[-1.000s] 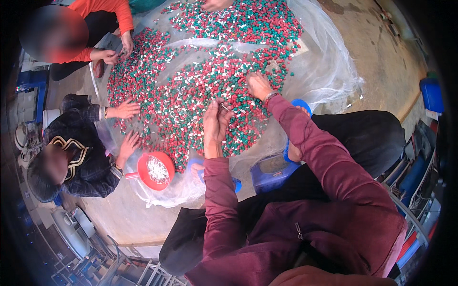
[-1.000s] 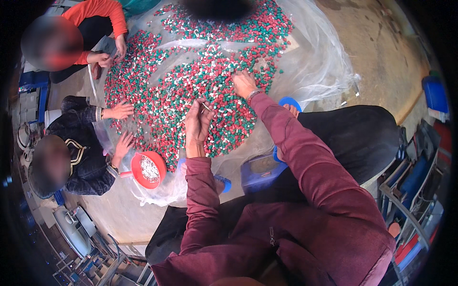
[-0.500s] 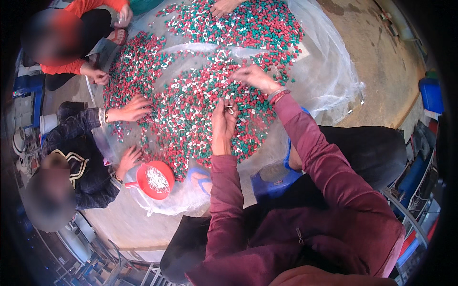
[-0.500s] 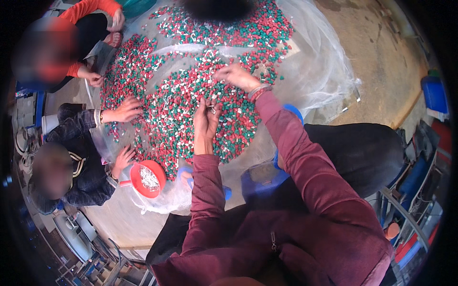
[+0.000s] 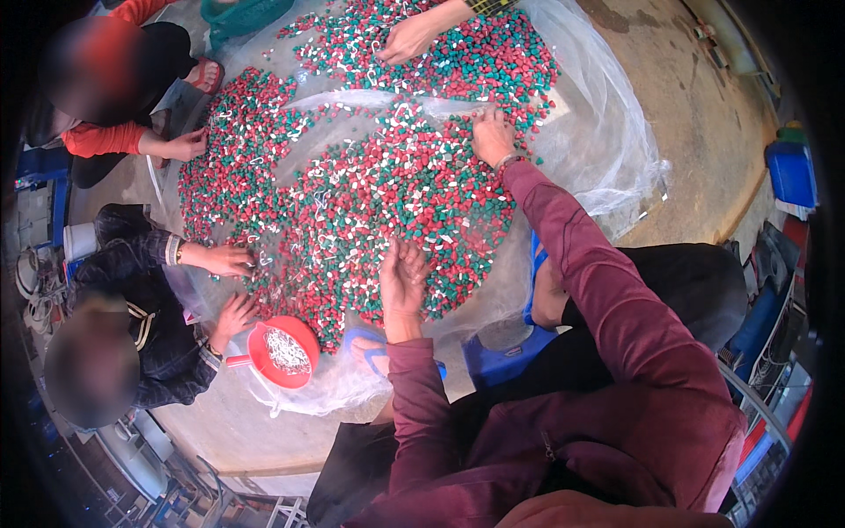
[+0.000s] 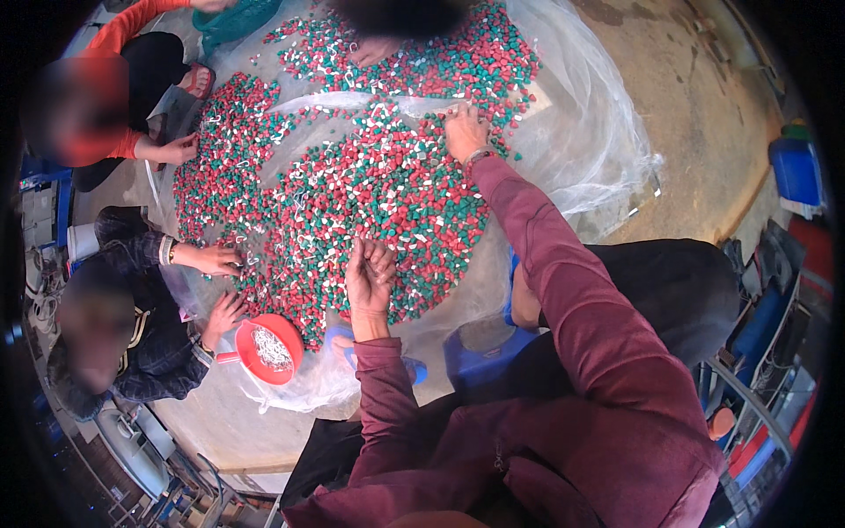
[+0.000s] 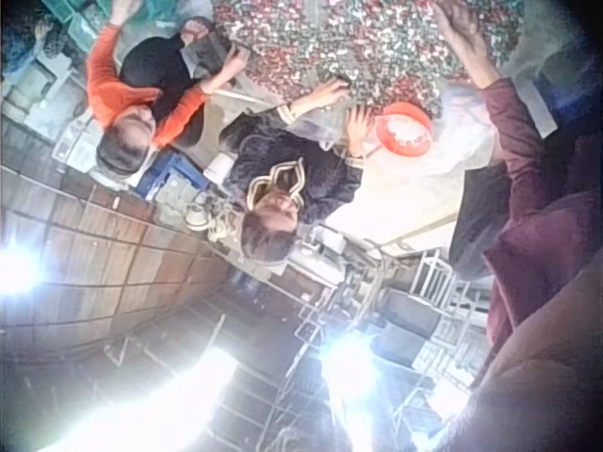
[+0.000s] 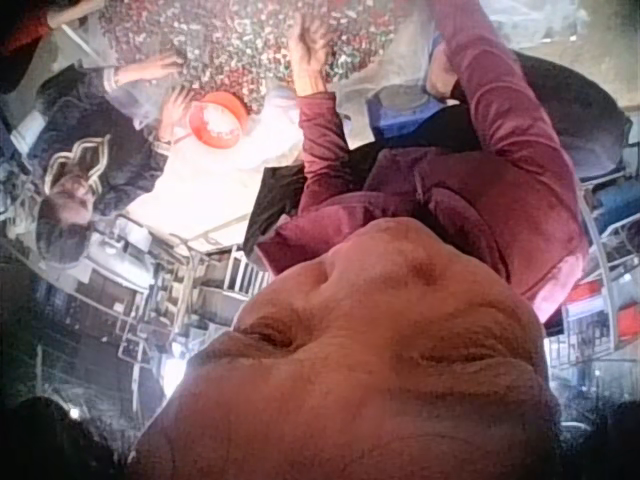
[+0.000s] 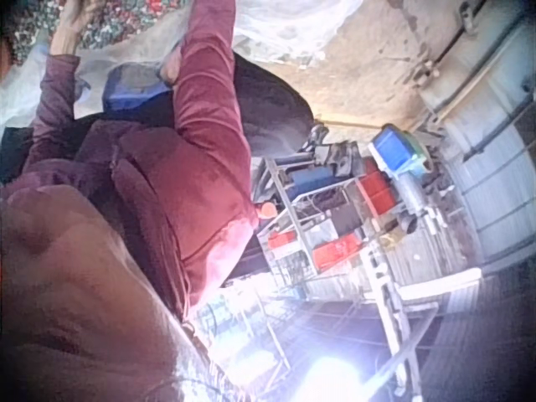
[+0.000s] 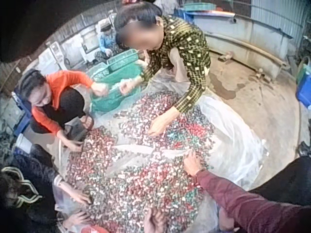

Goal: The person sits on a low stool and sorts small red, green, and white plastic bottle caps by hand from a large pile on a sheet. They pick up caps and place them into a red bowl, while other workers nearby perform the same task.

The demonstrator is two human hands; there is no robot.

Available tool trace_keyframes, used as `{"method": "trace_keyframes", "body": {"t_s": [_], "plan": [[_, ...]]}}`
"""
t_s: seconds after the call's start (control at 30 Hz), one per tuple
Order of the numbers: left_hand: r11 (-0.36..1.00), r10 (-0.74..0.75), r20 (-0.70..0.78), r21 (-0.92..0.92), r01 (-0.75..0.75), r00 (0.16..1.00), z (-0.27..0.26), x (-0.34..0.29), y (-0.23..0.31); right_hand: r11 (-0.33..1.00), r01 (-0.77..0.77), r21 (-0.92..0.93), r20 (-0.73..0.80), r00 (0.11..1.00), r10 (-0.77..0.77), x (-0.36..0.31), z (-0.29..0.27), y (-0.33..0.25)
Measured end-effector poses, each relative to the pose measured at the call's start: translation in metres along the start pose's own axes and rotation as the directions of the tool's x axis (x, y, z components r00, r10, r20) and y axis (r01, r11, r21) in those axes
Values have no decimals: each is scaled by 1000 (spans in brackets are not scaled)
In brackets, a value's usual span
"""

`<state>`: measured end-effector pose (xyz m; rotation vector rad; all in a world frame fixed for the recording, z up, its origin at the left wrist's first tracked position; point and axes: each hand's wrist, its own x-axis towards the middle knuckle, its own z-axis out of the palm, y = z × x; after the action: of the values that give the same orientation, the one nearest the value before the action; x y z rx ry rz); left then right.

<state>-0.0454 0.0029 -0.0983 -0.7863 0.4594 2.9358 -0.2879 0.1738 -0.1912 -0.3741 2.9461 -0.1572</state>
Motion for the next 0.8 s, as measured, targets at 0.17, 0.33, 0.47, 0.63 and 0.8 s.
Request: {"method": "trace_keyframes", "body": {"t_s": [0.17, 0.33, 0.47, 0.63, 0.8], "plan": [[996, 86, -49, 42, -84, 995, -2, -4, 7, 969, 244, 46, -208, 951, -230, -15, 13, 15], [992, 125, -47, 19, -125, 991, -3, -10, 7, 913, 229, 338, -342, 933, -107, -32, 22, 39], [990, 138, -48, 32, -137, 989, -4, -13, 6, 620, 9, 785, -90, 991, 100, -26, 19, 54], [991, 135, -30, 27, -134, 990, -1, -15, 5, 880, 110, 462, -225, 974, -4, -25, 14, 61], [987, 144, -68, 74, -139, 987, 1, -17, 1, 958, -24, 287, -136, 989, 65, -41, 12, 63]]}}
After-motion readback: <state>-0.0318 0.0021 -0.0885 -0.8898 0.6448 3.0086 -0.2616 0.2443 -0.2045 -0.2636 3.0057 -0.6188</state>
